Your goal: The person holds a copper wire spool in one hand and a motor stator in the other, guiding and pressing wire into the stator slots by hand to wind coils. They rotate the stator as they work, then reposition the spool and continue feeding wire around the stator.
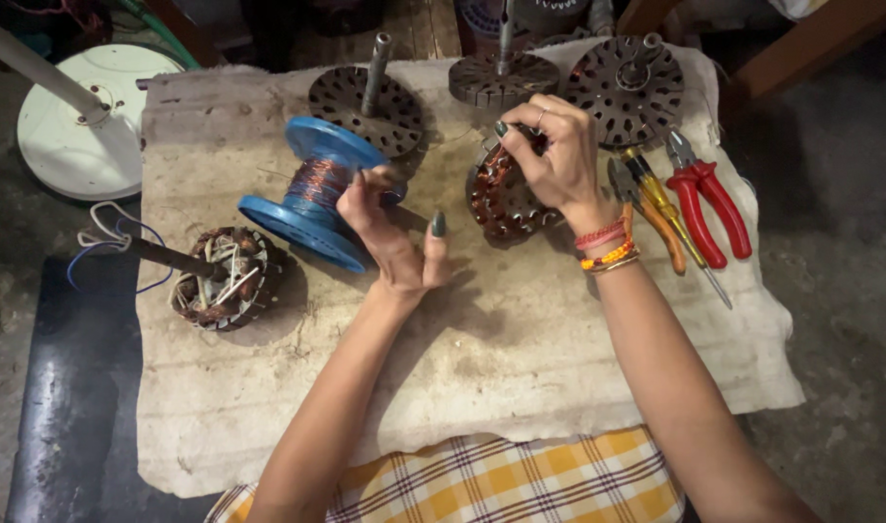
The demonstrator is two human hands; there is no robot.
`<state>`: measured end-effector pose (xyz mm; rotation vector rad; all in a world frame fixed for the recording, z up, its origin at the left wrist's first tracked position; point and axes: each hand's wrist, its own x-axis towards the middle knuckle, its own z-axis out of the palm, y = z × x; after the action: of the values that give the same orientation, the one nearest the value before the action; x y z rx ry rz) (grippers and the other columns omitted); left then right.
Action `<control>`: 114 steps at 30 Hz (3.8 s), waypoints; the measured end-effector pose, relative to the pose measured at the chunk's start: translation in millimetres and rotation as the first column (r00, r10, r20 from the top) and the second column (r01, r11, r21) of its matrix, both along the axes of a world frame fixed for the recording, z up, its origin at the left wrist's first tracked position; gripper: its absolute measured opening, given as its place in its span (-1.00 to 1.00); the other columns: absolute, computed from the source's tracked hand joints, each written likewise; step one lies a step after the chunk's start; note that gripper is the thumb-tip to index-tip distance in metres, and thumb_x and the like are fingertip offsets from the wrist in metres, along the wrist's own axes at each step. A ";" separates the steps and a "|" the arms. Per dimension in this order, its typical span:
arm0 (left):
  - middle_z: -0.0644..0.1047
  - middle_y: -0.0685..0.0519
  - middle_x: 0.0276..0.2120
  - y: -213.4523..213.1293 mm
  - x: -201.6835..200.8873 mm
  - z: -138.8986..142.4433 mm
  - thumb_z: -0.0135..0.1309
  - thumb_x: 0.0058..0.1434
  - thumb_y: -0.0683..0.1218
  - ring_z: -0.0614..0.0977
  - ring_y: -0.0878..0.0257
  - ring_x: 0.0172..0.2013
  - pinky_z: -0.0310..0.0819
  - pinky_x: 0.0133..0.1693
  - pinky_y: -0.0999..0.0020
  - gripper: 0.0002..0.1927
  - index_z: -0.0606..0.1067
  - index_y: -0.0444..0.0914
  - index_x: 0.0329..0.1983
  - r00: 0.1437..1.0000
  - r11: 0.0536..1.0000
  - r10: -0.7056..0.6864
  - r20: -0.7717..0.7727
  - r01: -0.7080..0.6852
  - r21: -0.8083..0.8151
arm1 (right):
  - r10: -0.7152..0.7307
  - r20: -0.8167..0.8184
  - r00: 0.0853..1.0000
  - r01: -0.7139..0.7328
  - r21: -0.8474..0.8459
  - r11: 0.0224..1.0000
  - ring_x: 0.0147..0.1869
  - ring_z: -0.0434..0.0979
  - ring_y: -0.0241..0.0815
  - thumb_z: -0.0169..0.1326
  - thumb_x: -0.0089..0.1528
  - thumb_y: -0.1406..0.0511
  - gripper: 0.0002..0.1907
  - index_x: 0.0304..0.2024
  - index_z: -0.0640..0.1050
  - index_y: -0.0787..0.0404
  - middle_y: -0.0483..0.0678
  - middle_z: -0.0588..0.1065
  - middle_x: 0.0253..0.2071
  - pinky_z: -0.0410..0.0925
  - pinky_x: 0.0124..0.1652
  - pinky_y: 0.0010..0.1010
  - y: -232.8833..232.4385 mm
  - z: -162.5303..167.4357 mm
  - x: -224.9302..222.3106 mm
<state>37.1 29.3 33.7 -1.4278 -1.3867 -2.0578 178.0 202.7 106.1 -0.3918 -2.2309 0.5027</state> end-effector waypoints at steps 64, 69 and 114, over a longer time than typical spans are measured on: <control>0.16 -0.25 0.49 13.5 1.7 29.5 0.12 0.02 -0.14 0.31 -0.14 0.47 0.21 0.47 0.06 0.04 0.00 -0.21 0.61 0.961 0.834 -0.257 0.106 0.276 -0.478 | 0.044 0.001 0.999 -0.044 0.067 0.997 -0.29 0.50 0.00 -0.09 0.35 -0.01 -0.47 -0.25 0.65 0.30 0.04 0.48 -0.42 0.28 -0.25 -0.23 -2.9 6.7 -3.4; 0.26 -0.25 0.41 16.4 2.3 21.2 0.18 0.10 -0.07 0.41 -0.14 0.38 0.32 0.42 0.06 -0.09 0.12 -0.27 0.52 0.986 0.825 -0.147 0.075 0.164 -0.541 | 0.045 0.001 0.999 -0.045 0.060 0.997 -0.26 0.51 0.00 -0.12 0.40 -0.05 -0.42 -0.23 0.66 0.28 0.03 0.49 -0.40 0.29 -0.24 -0.23 -1.4 4.2 -2.6; 0.39 -0.22 0.32 3.8 24.9 33.3 0.11 0.23 -0.27 0.55 0.00 0.30 0.41 0.37 0.17 -0.35 0.33 -0.30 0.43 0.959 0.943 -0.151 0.238 0.212 -0.257 | 0.014 0.007 1.000 -0.015 0.053 0.998 -0.26 0.52 0.02 0.01 0.26 0.17 -0.68 -0.24 0.65 0.27 0.05 0.51 -0.38 0.31 -0.23 -0.25 -4.9 8.0 -2.9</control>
<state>62.1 33.1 67.0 -1.5314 -1.7539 -2.2602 175.1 197.8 114.1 -0.3502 -2.2501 0.4492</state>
